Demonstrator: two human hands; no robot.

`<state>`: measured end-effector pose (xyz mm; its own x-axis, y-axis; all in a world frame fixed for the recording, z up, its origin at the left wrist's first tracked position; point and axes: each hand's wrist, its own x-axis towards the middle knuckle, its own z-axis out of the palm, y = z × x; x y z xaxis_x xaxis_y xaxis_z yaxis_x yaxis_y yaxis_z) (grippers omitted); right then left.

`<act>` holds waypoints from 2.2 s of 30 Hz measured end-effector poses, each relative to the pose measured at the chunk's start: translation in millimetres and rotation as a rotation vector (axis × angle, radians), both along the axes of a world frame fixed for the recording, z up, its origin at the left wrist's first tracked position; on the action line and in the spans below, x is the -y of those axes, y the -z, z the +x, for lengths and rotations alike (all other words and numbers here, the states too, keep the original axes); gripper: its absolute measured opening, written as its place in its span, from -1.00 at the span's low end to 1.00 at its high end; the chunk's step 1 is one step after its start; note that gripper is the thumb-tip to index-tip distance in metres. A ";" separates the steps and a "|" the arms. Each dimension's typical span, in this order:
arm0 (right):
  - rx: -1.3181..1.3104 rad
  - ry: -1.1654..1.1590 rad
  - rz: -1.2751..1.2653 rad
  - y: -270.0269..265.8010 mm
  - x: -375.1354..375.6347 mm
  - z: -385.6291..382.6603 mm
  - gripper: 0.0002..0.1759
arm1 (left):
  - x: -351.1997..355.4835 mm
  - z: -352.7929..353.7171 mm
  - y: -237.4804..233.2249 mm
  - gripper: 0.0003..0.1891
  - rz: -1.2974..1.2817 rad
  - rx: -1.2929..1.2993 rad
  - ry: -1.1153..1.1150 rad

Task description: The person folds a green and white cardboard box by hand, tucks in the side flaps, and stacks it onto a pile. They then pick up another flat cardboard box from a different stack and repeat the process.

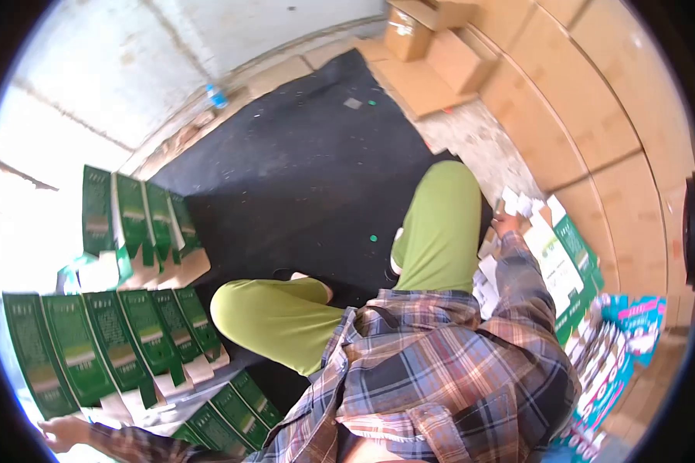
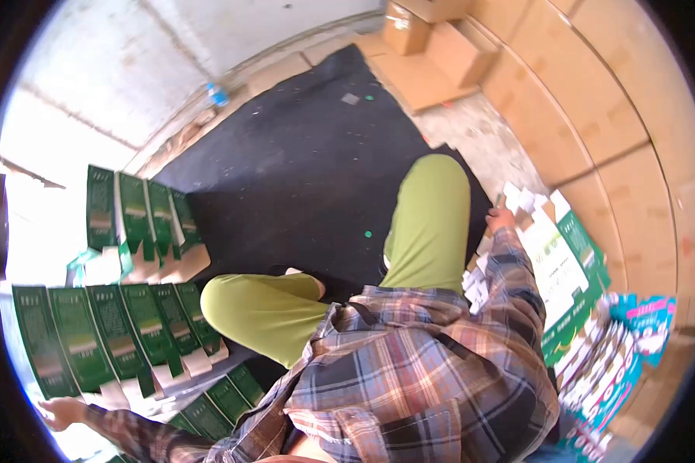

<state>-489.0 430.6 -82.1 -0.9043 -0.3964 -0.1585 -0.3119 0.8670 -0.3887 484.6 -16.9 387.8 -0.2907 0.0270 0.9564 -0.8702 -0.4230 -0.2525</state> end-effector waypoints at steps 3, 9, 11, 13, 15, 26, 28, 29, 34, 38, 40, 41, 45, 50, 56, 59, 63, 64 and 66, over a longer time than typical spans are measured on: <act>0.118 0.132 -0.036 27.8 -21.0 16.4 -0.64 | -8.9 -223.9 47.1 -0.68 0.392 -0.503 0.841; 0.223 0.282 0.027 35.7 -73.7 53.9 -0.63 | -70.6 -449.6 86.8 -0.72 0.832 0.395 1.125; 0.290 0.320 0.056 31.4 -91.9 70.2 -0.63 | -101.0 -502.8 76.0 -0.74 0.731 0.586 1.343; 0.353 0.387 0.088 36.5 -114.3 83.7 -0.60 | -122.9 -541.2 63.7 -0.76 0.623 0.799 1.459; 0.463 0.488 0.057 63.1 -143.8 89.8 -0.62 | -140.1 -570.7 52.8 -0.73 0.506 0.957 1.425; 0.959 1.407 -0.757 85.3 -160.7 151.4 -0.56 | -169.0 -591.5 36.4 -0.58 0.383 1.268 1.270; 0.990 1.430 -0.885 100.2 -160.2 150.9 -0.68 | -159.2 -625.1 33.1 -0.64 0.305 1.286 1.469; 0.895 1.583 -0.994 104.1 -151.9 149.9 -0.66 | -157.8 -635.1 30.6 -0.68 0.229 1.295 1.668; 0.774 1.874 -1.389 132.9 -162.9 145.5 -0.44 | -181.5 -634.2 50.9 -0.81 0.351 0.964 1.540; 0.592 1.695 -1.575 114.5 -148.8 148.4 -0.46 | -208.1 -629.4 54.4 -0.82 0.440 0.931 1.465; 0.590 1.672 -1.658 122.9 -158.9 146.3 -0.46 | -196.4 -639.7 62.9 -0.80 0.284 0.862 1.500; 0.582 1.635 -1.757 120.9 -159.5 141.4 -0.46 | -189.8 -644.1 66.5 -0.78 0.114 0.782 1.526; 0.475 1.566 -1.807 77.0 -135.0 133.0 -0.52 | -169.6 -621.0 49.4 -0.77 0.331 0.984 1.573; 0.409 1.412 -1.846 32.1 -123.6 109.0 -0.48 | -161.4 -618.7 57.2 -0.76 0.358 0.839 1.612; 0.468 1.216 -1.998 -44.8 -101.2 96.6 -0.54 | -156.8 -569.6 47.2 -0.62 0.564 0.947 1.451; 0.557 1.012 -2.002 -94.3 -66.0 108.9 -0.63 | -125.2 -572.7 64.8 -0.72 0.882 0.693 1.796; 0.700 0.691 -1.919 -146.1 -16.6 123.5 -0.70 | -99.7 -583.9 131.6 -0.60 1.478 0.001 1.622; 0.727 0.596 -1.864 -159.1 -5.3 128.6 -0.69 | -85.5 -585.3 148.0 -0.60 1.514 -0.023 1.628; 0.802 0.518 -1.871 -178.2 11.3 130.6 -0.70 | -58.1 -578.0 197.5 -0.63 1.580 -0.253 1.636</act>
